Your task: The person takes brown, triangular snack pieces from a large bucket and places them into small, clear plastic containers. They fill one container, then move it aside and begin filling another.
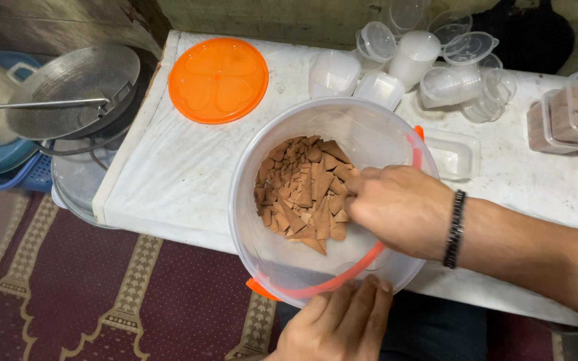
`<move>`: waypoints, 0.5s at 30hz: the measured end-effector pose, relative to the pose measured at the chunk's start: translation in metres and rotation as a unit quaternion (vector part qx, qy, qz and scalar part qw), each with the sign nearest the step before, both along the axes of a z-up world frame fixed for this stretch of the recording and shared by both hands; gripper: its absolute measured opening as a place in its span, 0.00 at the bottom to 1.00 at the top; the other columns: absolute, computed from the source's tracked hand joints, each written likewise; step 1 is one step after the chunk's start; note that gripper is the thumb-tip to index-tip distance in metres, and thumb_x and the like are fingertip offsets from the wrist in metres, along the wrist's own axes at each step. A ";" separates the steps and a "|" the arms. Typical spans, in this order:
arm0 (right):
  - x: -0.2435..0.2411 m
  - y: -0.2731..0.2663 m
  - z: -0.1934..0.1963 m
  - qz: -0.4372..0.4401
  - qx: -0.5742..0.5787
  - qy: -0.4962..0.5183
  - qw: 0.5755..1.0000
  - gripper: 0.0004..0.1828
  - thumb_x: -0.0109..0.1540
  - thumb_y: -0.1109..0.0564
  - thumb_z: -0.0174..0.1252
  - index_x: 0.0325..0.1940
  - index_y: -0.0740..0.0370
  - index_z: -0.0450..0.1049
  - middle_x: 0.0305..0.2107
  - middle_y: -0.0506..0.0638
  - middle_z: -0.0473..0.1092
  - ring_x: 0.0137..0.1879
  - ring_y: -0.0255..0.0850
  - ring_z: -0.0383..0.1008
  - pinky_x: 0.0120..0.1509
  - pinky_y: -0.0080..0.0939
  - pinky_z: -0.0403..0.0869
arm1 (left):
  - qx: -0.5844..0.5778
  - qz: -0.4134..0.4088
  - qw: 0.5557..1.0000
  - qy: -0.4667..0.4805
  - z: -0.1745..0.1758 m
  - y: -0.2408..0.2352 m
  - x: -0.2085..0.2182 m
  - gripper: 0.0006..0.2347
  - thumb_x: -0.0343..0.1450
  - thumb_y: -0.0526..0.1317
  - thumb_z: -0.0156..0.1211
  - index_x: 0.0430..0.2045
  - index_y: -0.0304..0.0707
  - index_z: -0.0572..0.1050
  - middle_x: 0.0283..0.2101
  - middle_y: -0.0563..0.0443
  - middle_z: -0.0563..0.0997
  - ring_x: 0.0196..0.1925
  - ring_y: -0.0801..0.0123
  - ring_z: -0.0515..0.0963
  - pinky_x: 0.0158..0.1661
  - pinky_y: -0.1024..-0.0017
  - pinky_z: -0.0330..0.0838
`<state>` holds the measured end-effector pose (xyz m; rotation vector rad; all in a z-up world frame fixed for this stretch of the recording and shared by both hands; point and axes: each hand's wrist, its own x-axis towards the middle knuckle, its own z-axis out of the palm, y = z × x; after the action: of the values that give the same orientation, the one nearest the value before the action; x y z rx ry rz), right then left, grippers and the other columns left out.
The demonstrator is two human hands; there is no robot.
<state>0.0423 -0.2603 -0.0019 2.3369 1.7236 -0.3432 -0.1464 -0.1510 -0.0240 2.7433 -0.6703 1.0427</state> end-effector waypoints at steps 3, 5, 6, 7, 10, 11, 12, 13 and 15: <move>0.005 0.027 -0.012 -0.068 -0.177 0.024 0.982 0.13 0.62 0.64 0.48 0.38 0.51 0.77 0.36 0.49 0.75 0.44 0.52 0.78 0.37 0.55 0.77 | -0.003 0.009 1.000 -0.010 0.000 -0.007 0.003 0.08 0.76 0.32 0.52 0.41 0.33 0.80 0.42 0.45 0.84 0.36 0.66 0.84 0.36 0.76 0.72; 0.010 0.036 -0.029 -0.074 -0.217 0.023 0.973 0.14 0.64 0.63 0.46 0.44 0.47 0.75 0.39 0.46 0.75 0.47 0.50 0.77 0.41 0.53 0.76 | -0.003 0.011 1.000 -0.014 -0.004 -0.011 0.003 0.09 0.76 0.32 0.51 0.41 0.34 0.80 0.42 0.46 0.85 0.36 0.66 0.84 0.36 0.76 0.73; 0.013 0.042 -0.037 -0.073 -0.257 0.023 0.963 0.16 0.65 0.62 0.44 0.49 0.42 0.72 0.42 0.43 0.75 0.49 0.47 0.76 0.44 0.51 0.75 | -0.002 0.020 1.000 -0.016 -0.006 -0.012 0.003 0.09 0.76 0.33 0.50 0.41 0.34 0.81 0.42 0.47 0.85 0.36 0.66 0.84 0.36 0.76 0.73; 0.014 0.045 -0.041 -0.075 -0.258 0.022 0.963 0.16 0.65 0.62 0.44 0.49 0.42 0.72 0.42 0.43 0.75 0.49 0.47 0.76 0.44 0.51 0.75 | -0.003 0.019 1.000 -0.018 -0.005 -0.013 0.004 0.09 0.76 0.33 0.50 0.41 0.34 0.81 0.42 0.47 0.85 0.36 0.66 0.84 0.36 0.76 0.73; 0.018 0.058 -0.048 -0.076 -0.264 0.007 0.962 0.17 0.64 0.60 0.49 0.57 0.50 0.72 0.57 0.45 0.66 0.60 0.44 0.71 0.51 0.53 0.77 | 0.016 0.029 0.999 -0.038 -0.003 -0.013 0.007 0.07 0.77 0.34 0.54 0.38 0.36 0.81 0.39 0.49 0.85 0.34 0.68 0.82 0.35 0.78 0.71; 0.019 0.059 -0.047 -0.087 -0.253 0.015 0.964 0.15 0.64 0.56 0.50 0.54 0.50 0.74 0.54 0.48 0.68 0.57 0.46 0.73 0.49 0.52 0.77 | 0.017 0.026 0.998 -0.047 -0.002 -0.011 0.007 0.07 0.77 0.34 0.54 0.38 0.37 0.81 0.39 0.49 0.85 0.33 0.69 0.82 0.35 0.79 0.70; 0.020 0.061 -0.046 -0.098 -0.242 0.023 0.965 0.14 0.64 0.51 0.50 0.50 0.49 0.76 0.51 0.51 0.69 0.54 0.48 0.74 0.48 0.52 0.76 | 0.018 0.023 0.998 -0.057 -0.002 -0.010 0.008 0.07 0.77 0.34 0.54 0.37 0.38 0.81 0.38 0.50 0.84 0.33 0.70 0.81 0.36 0.79 0.70; 0.020 0.061 -0.041 -0.095 -0.243 0.023 0.965 0.14 0.64 0.51 0.50 0.50 0.49 0.76 0.51 0.51 0.69 0.54 0.48 0.74 0.48 0.52 0.76 | 0.017 0.025 0.998 -0.056 -0.002 -0.008 0.008 0.07 0.77 0.34 0.54 0.37 0.38 0.81 0.38 0.50 0.84 0.33 0.70 0.81 0.36 0.79 0.70; 0.018 0.059 -0.034 -0.107 -0.228 0.033 0.967 0.17 0.65 0.45 0.49 0.54 0.51 0.71 0.49 0.47 0.72 0.52 0.50 0.76 0.47 0.53 0.76 | 0.009 0.011 0.998 -0.059 -0.003 -0.006 0.009 0.08 0.76 0.34 0.52 0.38 0.36 0.82 0.38 0.48 0.85 0.32 0.68 0.82 0.35 0.79 0.71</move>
<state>0.0605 -0.2012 -0.0355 2.1811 1.2464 -0.7719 -0.1377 -0.1567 -0.0269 2.7261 -0.6702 1.2172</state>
